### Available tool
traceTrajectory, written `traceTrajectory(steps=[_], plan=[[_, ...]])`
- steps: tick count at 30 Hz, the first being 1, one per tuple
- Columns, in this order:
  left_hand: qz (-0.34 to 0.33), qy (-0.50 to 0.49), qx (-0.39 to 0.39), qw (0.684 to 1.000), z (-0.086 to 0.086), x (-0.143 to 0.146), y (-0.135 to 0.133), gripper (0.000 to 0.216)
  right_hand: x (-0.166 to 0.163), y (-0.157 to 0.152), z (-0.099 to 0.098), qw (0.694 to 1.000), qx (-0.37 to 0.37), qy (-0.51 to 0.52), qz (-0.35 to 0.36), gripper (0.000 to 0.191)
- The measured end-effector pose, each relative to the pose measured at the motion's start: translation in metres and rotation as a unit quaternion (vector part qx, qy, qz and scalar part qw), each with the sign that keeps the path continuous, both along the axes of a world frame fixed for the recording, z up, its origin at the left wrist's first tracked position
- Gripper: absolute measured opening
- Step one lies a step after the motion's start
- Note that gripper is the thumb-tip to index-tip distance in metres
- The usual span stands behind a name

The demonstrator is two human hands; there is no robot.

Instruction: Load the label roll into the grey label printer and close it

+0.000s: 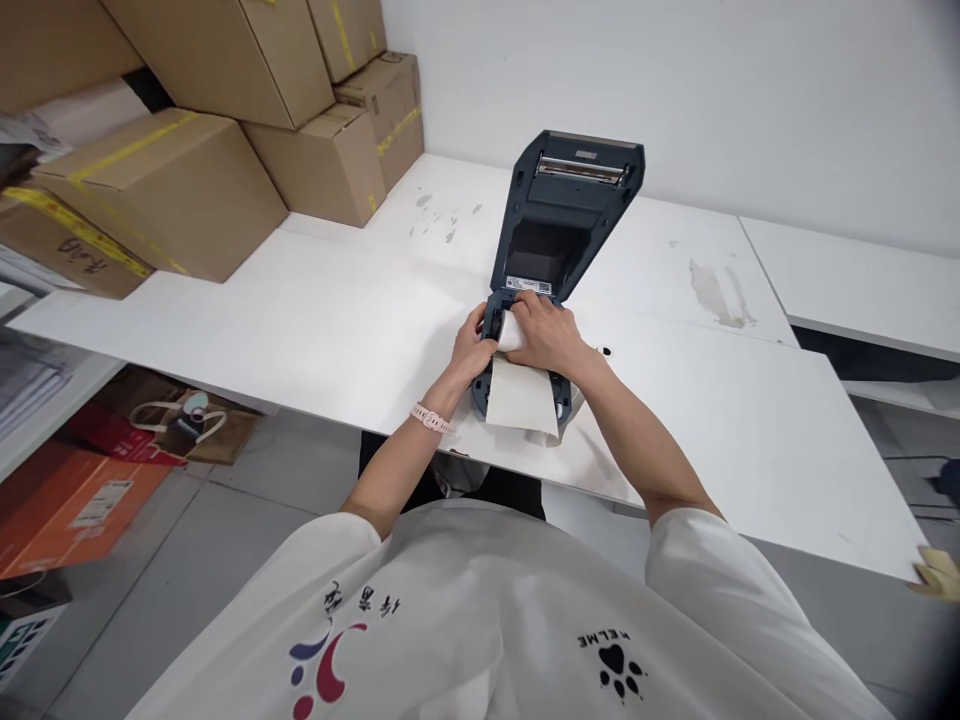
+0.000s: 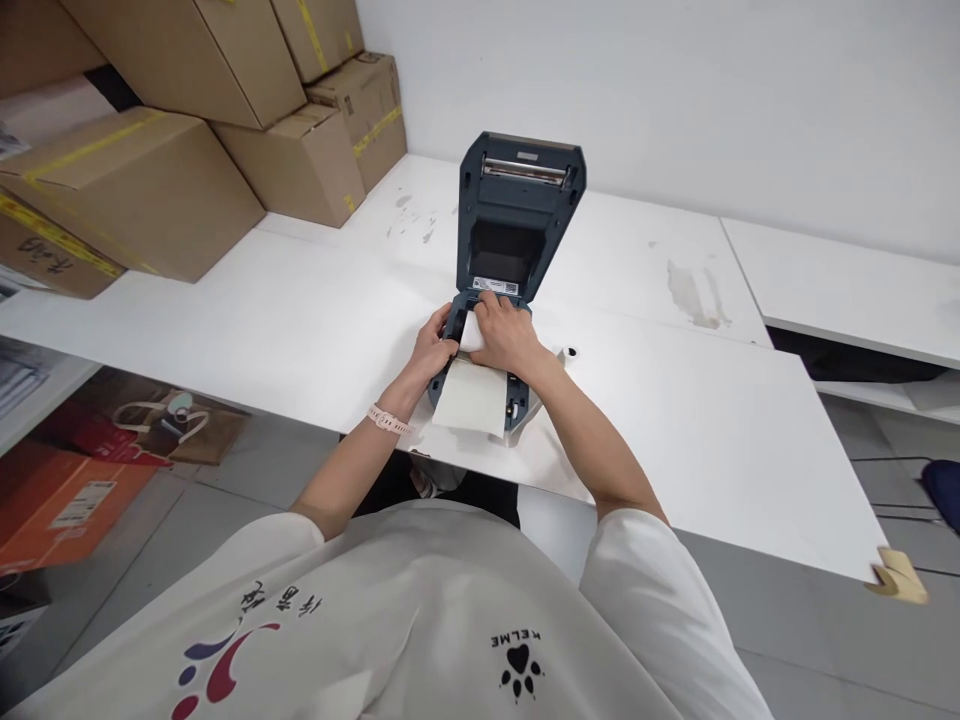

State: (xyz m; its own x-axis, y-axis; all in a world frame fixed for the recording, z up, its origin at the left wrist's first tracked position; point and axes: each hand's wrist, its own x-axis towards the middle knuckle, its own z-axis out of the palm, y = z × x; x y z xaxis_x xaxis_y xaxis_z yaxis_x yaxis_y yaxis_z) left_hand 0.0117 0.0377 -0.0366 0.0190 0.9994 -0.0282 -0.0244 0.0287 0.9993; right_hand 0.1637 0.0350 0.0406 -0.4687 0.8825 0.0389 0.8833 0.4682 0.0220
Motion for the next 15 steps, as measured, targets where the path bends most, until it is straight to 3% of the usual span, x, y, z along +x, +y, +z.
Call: traceTrajectory(steps=[3, 6, 10, 13, 15], plan=[[-0.001, 0.000, 0.000, 1.000, 0.005, 0.000, -0.004, 0.095, 0.016, -0.003, 0.010, 0.997, -0.011, 0.081, 0.003, 0.059], [-0.005, -0.006, -0.002, 1.000, 0.009, -0.001, -0.006, 0.094, 0.038, -0.006, 0.024, 0.974, -0.077, 0.213, 0.019, 0.059], [-0.008, -0.009, -0.008, 1.000, 0.011, -0.002, -0.007, 0.095, 0.073, -0.008, 0.034, 0.891, -0.150, 0.426, 0.039, 0.076], [-0.012, -0.007, -0.006, 1.000, 0.009, -0.003, -0.007, 0.094, 0.104, -0.004, 0.025, 0.834, -0.120, 0.538, -0.004, 0.096], [-0.013, -0.002, -0.009, 1.000, 0.007, -0.004, -0.006, 0.093, 0.128, 0.004, 0.011, 0.824, -0.074, 0.561, -0.029, 0.100]])
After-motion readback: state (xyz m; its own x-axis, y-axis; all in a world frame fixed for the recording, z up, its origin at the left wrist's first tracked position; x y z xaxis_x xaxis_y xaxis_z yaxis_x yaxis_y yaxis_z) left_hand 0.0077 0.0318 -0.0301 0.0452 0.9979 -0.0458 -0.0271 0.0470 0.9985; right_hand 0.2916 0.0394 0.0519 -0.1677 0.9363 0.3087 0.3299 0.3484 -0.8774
